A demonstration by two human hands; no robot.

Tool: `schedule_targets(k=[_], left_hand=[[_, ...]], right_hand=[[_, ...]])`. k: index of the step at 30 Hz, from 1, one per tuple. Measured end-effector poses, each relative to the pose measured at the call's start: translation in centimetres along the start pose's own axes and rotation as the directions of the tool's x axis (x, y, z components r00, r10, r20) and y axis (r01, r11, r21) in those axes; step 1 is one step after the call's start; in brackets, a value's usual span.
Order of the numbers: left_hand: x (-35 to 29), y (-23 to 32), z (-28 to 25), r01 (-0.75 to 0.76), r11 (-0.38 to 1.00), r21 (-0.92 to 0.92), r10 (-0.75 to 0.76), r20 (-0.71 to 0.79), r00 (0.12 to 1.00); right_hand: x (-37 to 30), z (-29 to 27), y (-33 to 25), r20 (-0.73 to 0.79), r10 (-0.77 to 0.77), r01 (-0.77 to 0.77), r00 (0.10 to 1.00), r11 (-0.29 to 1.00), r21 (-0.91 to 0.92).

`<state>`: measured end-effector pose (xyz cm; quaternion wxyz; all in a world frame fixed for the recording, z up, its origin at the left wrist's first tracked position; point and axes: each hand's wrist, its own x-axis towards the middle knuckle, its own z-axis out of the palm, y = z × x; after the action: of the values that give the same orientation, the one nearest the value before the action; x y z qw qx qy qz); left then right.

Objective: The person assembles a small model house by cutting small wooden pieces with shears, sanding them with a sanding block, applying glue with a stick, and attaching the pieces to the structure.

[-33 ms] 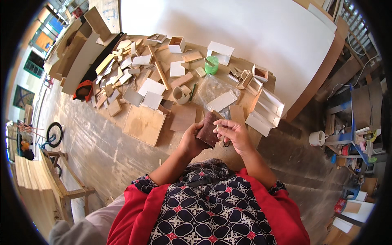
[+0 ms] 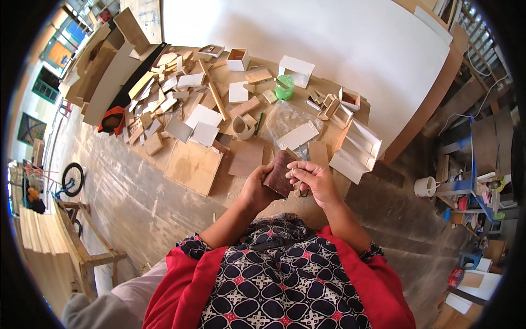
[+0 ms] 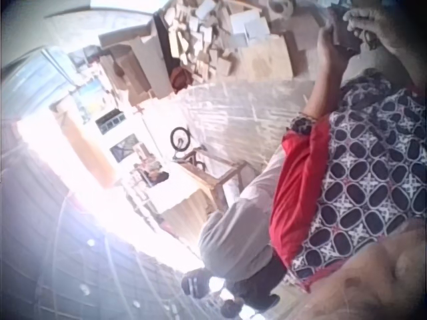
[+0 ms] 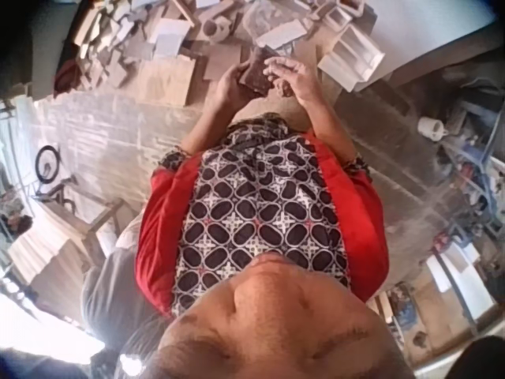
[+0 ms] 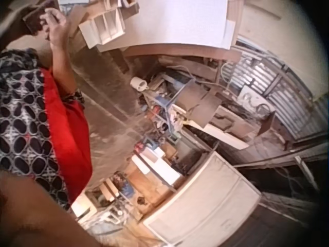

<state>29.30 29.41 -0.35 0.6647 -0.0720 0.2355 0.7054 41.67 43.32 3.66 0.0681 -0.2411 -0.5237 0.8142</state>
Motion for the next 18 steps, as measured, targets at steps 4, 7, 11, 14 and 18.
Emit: schedule_targets(k=[4, 7, 11, 14, 18], left_hand=[[-0.2, -0.1, 0.1, 0.009, 0.999, 0.034, -0.009, 0.014, 1.000], [-0.1, -0.2, -0.1, 0.017, 0.999, 0.032, -0.018, 0.024, 1.000], [0.1, -0.5, -0.3, 0.034, 0.999, -0.010, -0.034, 0.008, 0.999], [-0.1, -0.5, -0.1, 0.033, 0.999, -0.027, -0.034, -0.020, 0.999], [0.0, -0.9, -0.7, 0.022, 0.998, 0.056, -0.017, -0.101, 0.995]], right_hand=[[-0.1, 0.4, 0.0, -0.036, -0.044, 0.045, 0.998, 0.999, 0.023], [0.3, 0.8, 0.9, -0.064, -0.243, 0.239, 0.968, 0.969, -0.055], [1.0, 0.7, 1.9, -0.057, -0.511, 0.452, 0.857, 0.801, -0.392], [-0.2, 1.9, 0.2, -0.010, -0.540, 0.388, 0.842, 0.617, -0.685], [0.0, 1.6, 0.8, 0.050, -0.588, 0.436, 0.807, 0.536, -0.723]])
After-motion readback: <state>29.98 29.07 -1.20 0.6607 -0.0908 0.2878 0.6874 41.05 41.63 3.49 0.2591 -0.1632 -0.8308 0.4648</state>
